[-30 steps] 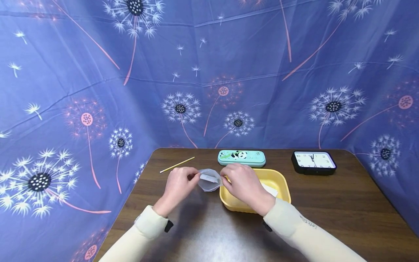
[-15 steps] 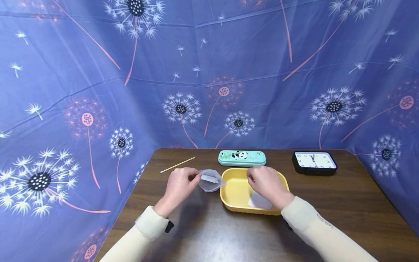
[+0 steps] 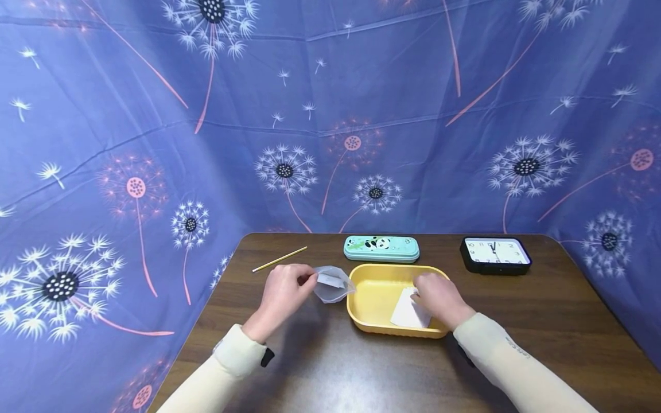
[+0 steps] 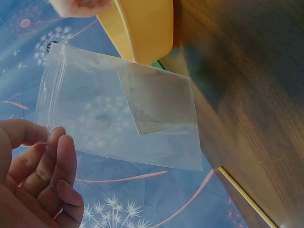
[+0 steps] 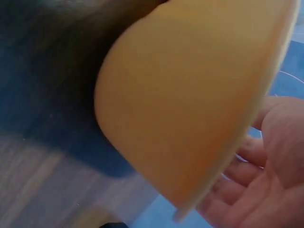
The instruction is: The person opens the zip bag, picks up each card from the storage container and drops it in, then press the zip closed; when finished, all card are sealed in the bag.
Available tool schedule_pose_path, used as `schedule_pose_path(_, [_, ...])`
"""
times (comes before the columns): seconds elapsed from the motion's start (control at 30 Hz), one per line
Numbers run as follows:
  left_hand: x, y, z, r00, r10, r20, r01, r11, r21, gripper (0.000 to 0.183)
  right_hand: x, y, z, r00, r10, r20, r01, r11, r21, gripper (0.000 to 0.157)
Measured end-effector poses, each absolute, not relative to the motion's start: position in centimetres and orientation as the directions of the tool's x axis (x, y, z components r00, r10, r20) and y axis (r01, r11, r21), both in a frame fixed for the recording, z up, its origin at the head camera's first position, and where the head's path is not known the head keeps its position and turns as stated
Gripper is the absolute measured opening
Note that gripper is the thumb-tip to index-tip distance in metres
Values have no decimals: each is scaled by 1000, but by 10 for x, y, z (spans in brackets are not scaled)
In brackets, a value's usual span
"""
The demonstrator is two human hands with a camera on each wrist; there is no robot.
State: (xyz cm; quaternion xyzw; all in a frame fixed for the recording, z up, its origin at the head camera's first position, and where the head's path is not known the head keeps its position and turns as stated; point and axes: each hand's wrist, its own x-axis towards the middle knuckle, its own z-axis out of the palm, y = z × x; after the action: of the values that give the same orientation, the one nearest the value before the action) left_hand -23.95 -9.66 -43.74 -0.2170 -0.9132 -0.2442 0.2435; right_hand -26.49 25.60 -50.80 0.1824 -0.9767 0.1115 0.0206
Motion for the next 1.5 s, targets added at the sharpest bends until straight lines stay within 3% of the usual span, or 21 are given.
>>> schedule_pose_path(0.17, [-239, -97, -438, -792, 278, 543, 510, 790, 340, 12, -262, 257, -520, -939, -345, 4, -334, 907, -258, 35])
schedule_pose_path(0.43, [-240, -98, -438, -795, 283, 536, 513, 785, 346, 11, -256, 254, -522, -940, -337, -55, -312, 914, -260, 49])
schedule_pose_path(1.1, [-241, -98, -438, -780, 283, 559, 519, 791, 324, 14, -262, 257, -525, -946, -323, -25, -310, 925, -220, 46])
schedule_pose_path(1.5, [-240, -96, -437, -787, 285, 547, 518, 787, 335, 12, -261, 255, -521, -946, -303, 120, -319, 934, -162, 54])
